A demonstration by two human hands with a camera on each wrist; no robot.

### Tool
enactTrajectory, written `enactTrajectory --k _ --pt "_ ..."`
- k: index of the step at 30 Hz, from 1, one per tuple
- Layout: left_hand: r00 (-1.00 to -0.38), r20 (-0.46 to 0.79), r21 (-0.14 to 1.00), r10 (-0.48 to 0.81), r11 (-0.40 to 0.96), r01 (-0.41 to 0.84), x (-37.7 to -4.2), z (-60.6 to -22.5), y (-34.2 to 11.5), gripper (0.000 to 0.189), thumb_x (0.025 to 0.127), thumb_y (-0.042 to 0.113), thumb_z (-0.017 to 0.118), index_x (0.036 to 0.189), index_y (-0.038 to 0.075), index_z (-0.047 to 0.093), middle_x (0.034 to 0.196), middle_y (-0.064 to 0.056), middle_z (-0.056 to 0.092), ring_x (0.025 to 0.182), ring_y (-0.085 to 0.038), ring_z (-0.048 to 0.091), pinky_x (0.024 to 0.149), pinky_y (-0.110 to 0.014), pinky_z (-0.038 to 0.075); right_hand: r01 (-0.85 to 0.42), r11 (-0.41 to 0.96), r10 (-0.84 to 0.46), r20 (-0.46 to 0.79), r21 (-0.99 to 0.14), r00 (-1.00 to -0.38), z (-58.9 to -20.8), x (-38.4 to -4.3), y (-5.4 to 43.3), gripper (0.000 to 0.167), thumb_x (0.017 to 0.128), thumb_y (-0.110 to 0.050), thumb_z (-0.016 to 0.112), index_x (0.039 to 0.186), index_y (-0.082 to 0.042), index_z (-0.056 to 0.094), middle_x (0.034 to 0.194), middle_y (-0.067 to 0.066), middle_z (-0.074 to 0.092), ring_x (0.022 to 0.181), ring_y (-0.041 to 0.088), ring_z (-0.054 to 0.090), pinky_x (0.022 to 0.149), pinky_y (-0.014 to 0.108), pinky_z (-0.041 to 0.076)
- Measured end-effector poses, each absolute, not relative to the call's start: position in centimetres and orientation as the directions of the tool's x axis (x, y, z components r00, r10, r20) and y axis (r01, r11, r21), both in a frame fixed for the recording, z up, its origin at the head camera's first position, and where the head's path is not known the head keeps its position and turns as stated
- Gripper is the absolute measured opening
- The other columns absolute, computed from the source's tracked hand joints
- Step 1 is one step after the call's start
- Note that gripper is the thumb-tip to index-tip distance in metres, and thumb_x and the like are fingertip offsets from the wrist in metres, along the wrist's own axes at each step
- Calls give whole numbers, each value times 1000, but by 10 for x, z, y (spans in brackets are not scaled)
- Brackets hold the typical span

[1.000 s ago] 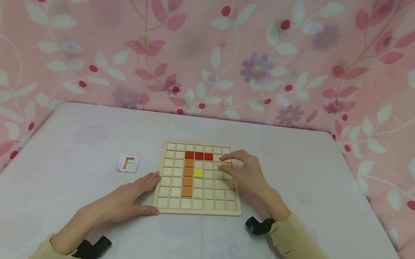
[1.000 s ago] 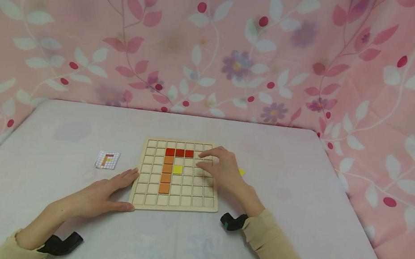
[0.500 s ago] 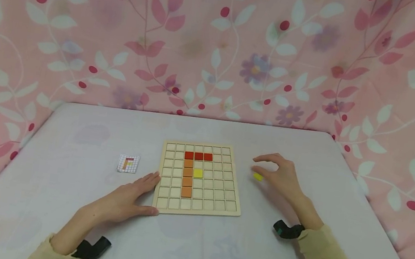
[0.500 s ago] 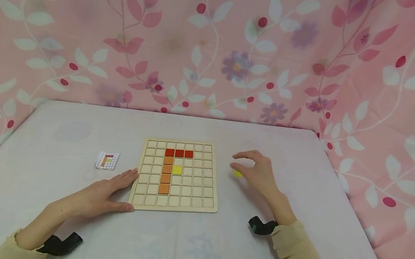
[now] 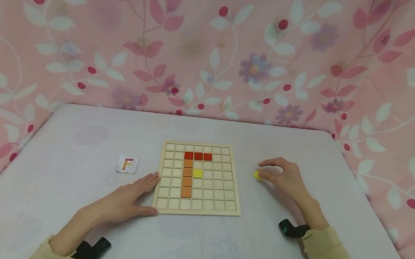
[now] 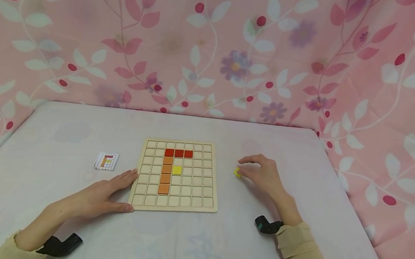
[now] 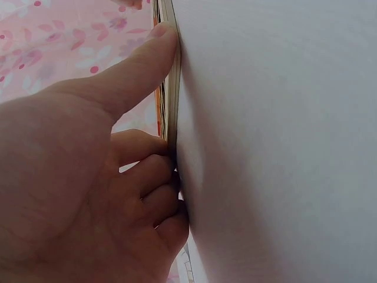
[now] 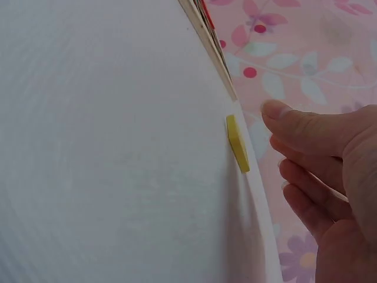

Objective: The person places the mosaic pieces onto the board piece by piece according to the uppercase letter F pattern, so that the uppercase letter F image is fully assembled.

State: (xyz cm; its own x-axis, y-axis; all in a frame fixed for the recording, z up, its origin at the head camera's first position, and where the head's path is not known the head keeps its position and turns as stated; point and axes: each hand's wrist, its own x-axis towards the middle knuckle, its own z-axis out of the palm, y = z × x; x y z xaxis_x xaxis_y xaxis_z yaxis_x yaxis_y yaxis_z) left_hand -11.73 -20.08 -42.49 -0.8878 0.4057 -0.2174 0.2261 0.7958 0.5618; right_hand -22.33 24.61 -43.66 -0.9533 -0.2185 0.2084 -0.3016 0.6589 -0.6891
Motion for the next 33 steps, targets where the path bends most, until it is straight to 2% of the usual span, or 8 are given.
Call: enactTrajectory --k 5,11,33 --pt "-889 -219 564 402 796 221 -117 -424 -201 94 86 51 74 157 7 29 166 -9 23 153 -34 18 120 -58 23 -299 683 -262 158 -667 -952 -443 -226 251 32 77 -22 88 107 -15 77 112 5 73 114 27 62 104 52 44" --pt "-890 -222 566 399 796 215 -116 -421 -201 95 86 52 73 158 8 28 166 -8 22 153 -34 17 119 -59 22 -346 649 -307 183 -678 -934 -447 -228 254 29 79 -18 87 105 -14 77 108 4 74 108 25 64 101 51 45" --pt "-886 -218 567 410 792 227 -117 -422 -202 95 87 53 72 158 7 28 166 -9 21 153 -35 17 119 -60 23 -390 643 -302 249 -659 -920 -450 -228 256 25 79 -12 86 102 -13 77 104 2 75 105 22 67 98 47 49"
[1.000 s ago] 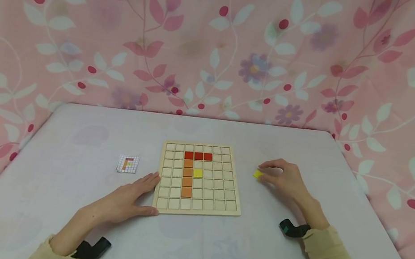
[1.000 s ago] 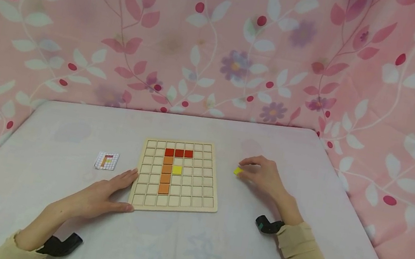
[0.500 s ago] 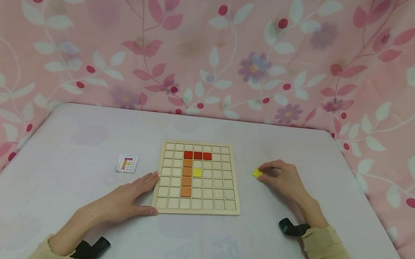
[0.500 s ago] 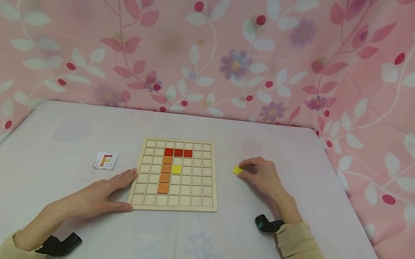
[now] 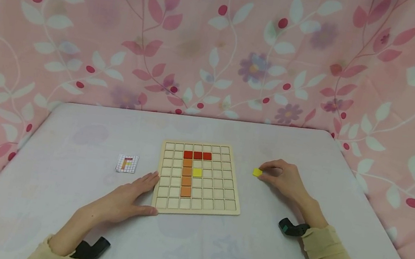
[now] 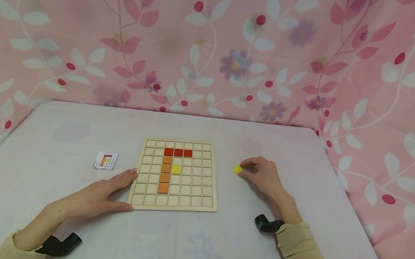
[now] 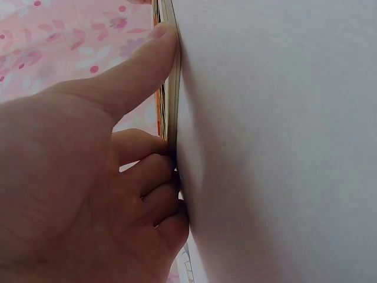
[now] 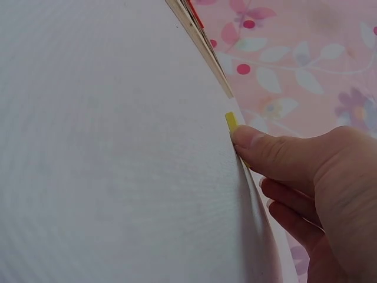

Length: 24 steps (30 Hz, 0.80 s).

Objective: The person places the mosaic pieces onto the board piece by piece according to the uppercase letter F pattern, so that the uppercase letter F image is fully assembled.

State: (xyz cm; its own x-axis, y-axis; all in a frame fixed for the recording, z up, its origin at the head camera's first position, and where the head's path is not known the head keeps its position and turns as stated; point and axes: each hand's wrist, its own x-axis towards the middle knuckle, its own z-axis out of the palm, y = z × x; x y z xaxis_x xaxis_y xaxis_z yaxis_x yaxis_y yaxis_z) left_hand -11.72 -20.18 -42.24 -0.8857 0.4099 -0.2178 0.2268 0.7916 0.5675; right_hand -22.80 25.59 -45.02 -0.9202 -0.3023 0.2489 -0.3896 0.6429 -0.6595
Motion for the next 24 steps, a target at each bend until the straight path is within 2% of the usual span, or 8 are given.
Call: enactTrajectory --k 10,19,24 --pt "-882 -224 578 414 785 222 -116 -421 -202 95 87 53 71 158 8 27 166 -10 21 153 -36 16 119 -60 22 -375 652 -289 241 -659 -926 -452 -228 255 24 80 -13 85 102 -14 77 105 4 75 106 24 66 99 51 48" --pt "-882 -213 583 420 779 230 -116 -421 -203 94 87 52 71 158 6 28 166 -10 21 153 -36 16 119 -60 22 -393 642 -291 266 -658 -919 -453 -229 253 24 79 -12 85 101 -12 78 101 3 76 105 23 68 98 48 50" --pt "-883 -217 582 417 781 226 -116 -423 -202 95 87 51 72 158 7 28 166 -8 21 154 -34 16 120 -59 22 -363 649 -270 244 -669 -931 -450 -227 250 23 80 -15 85 102 -13 78 103 5 75 109 27 66 100 51 47"
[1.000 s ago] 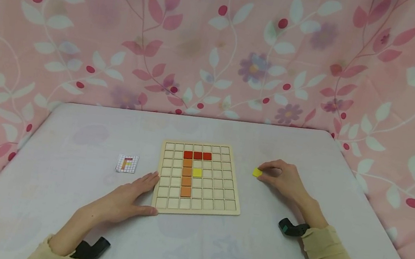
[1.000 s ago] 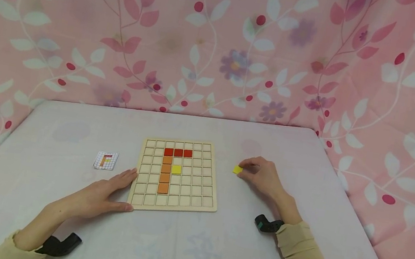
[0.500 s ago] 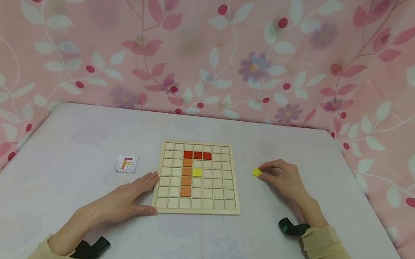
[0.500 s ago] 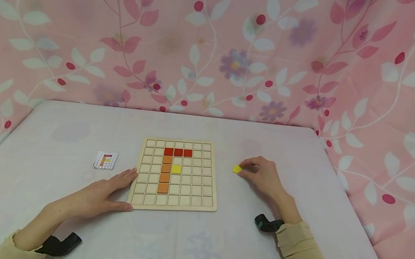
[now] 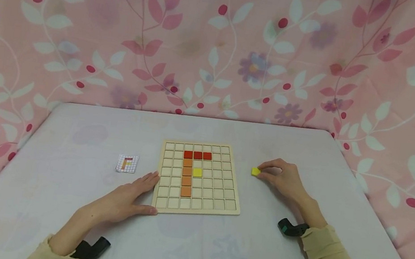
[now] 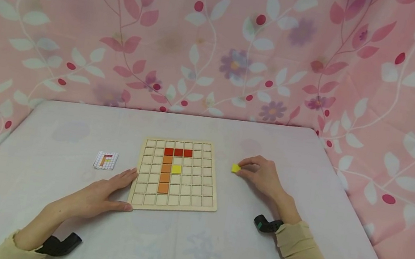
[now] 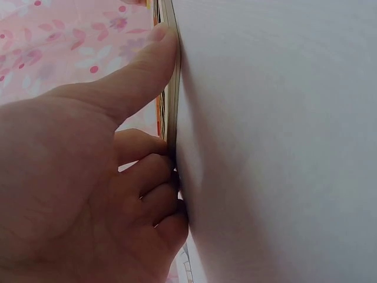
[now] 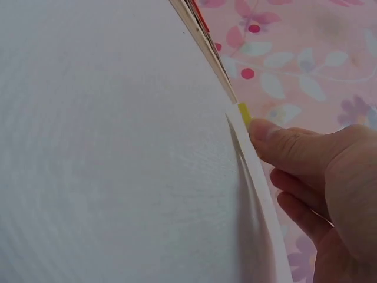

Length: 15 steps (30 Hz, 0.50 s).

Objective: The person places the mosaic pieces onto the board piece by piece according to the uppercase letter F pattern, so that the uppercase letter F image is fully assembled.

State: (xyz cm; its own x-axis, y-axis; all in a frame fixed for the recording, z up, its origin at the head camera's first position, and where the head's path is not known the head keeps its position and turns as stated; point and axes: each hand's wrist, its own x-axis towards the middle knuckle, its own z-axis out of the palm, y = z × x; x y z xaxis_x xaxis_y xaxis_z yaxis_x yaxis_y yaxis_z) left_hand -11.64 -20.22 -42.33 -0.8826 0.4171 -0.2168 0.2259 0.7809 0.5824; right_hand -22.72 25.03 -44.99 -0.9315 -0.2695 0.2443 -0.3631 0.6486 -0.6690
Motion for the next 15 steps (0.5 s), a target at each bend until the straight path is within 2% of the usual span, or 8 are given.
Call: enactTrajectory --k 7,15 --pt "-884 -219 587 412 780 218 -117 -425 -202 94 87 50 73 158 7 29 166 -8 21 154 -34 16 121 -58 21 -339 623 -280 203 -705 -938 -443 -223 235 20 82 -19 84 101 -17 78 105 2 73 112 26 63 104 51 44" --pt "-885 -205 582 419 779 233 -117 -426 -203 94 86 51 73 157 7 30 166 -7 21 154 -33 17 121 -57 22 -396 574 -341 230 -717 -911 -439 -218 208 20 79 -18 86 98 -17 79 99 -4 73 105 21 66 100 46 46"
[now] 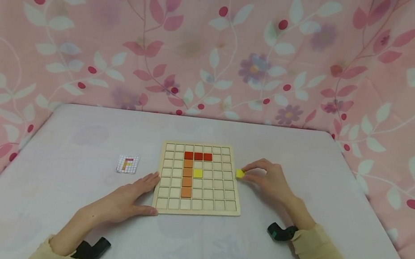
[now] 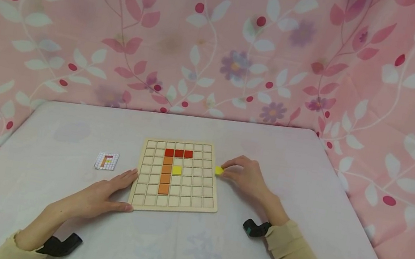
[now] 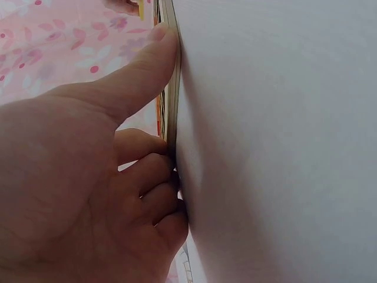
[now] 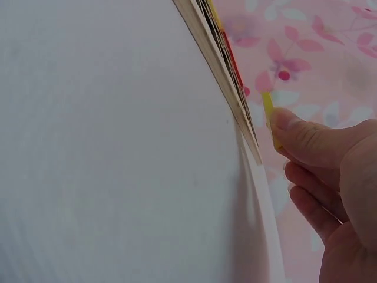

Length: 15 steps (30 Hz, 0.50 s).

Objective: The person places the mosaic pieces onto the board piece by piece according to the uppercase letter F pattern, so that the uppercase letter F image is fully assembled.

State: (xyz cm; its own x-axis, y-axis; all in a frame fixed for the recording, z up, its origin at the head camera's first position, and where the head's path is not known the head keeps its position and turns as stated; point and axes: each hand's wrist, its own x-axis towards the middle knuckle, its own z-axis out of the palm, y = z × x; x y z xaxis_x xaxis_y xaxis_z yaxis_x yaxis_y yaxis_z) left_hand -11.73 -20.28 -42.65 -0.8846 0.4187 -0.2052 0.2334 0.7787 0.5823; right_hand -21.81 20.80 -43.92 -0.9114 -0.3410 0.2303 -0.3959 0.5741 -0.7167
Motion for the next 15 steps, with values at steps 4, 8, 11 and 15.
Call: enactTrajectory --k 4,8,11,15 --pt "-883 -209 583 419 779 232 -118 -427 -203 94 86 51 73 157 7 30 166 -7 21 154 -32 17 121 -57 22 -433 562 -371 253 -705 -893 -441 -218 193 20 79 -19 86 98 -18 80 97 -6 73 103 17 66 99 42 46" --pt "-883 -213 584 418 779 228 -117 -426 -203 94 86 50 73 157 7 30 166 -7 21 154 -33 16 121 -57 22 -463 547 -394 273 -698 -878 -442 -218 178 18 80 -18 85 97 -17 80 97 -6 73 104 16 66 99 41 46" --pt "-883 -216 586 417 779 225 -117 -425 -202 94 86 50 73 157 7 29 166 -7 21 154 -33 16 121 -58 21 -492 528 -408 302 -692 -862 -443 -218 169 18 79 -17 86 96 -16 79 95 -4 73 103 16 66 98 41 47" --pt "-883 -216 588 418 777 224 -117 -425 -202 94 87 51 72 158 7 29 167 -7 21 154 -33 16 121 -57 20 -524 498 -424 333 -691 -842 -445 -218 157 19 78 -17 87 95 -14 80 94 -4 73 101 15 66 98 42 48"
